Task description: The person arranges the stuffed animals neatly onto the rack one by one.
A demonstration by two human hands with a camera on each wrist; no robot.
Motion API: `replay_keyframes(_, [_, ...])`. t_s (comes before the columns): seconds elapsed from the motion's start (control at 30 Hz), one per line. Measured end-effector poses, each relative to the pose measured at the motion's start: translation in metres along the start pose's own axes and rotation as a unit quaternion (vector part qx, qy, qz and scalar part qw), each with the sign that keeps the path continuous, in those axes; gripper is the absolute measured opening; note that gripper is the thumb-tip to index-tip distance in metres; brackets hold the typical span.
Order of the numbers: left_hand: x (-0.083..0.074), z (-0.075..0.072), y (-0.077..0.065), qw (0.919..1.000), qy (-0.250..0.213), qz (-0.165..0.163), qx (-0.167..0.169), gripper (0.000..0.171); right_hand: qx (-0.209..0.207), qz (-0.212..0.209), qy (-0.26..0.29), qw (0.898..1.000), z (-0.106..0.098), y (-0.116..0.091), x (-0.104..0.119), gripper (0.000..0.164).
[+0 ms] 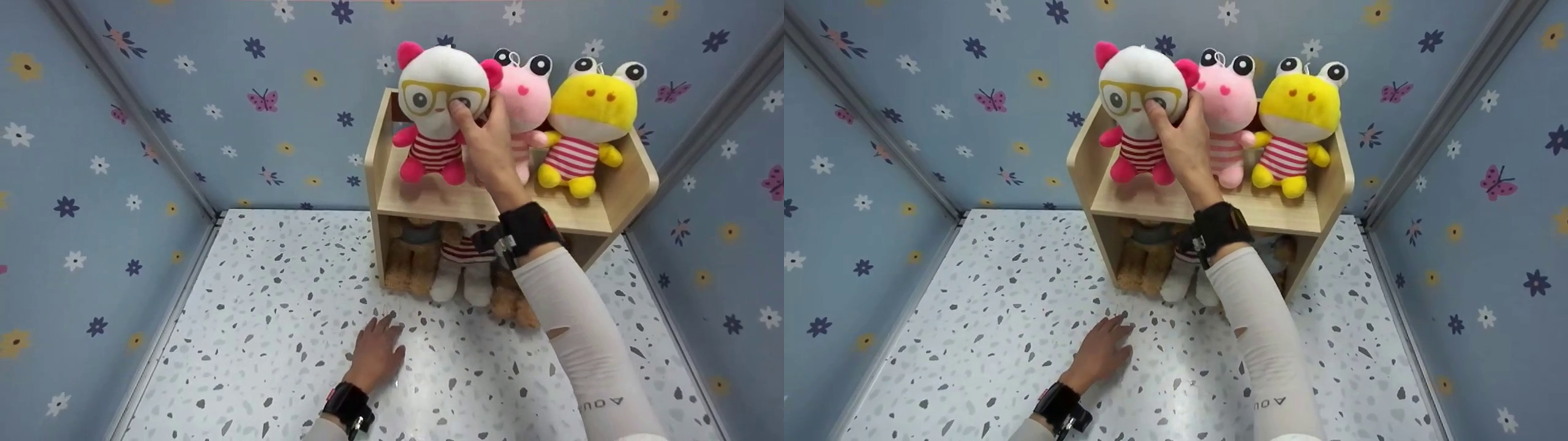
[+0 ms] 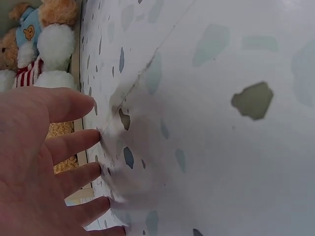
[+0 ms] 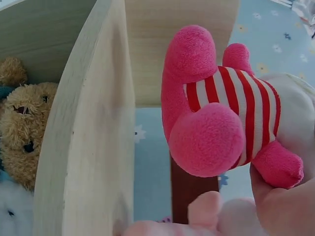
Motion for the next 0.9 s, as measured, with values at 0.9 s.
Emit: replay_keyframes(0.9, [-0.009, 0.0, -0.007, 0.9922, -0.056, 0.055, -0.096, 0.02, 0.003, -0.006, -0.109, 0.994, -0.004, -0.031, -0.015, 0.071])
Point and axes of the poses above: each hand's wrist, its own y-axis towards the middle knuckle, its own z-axis out of the palm, x = y × z, the point moved 6 cm from there along y, towards the middle knuckle, and after that the axes turned 2 degrees about x, right-handed, at the moved point
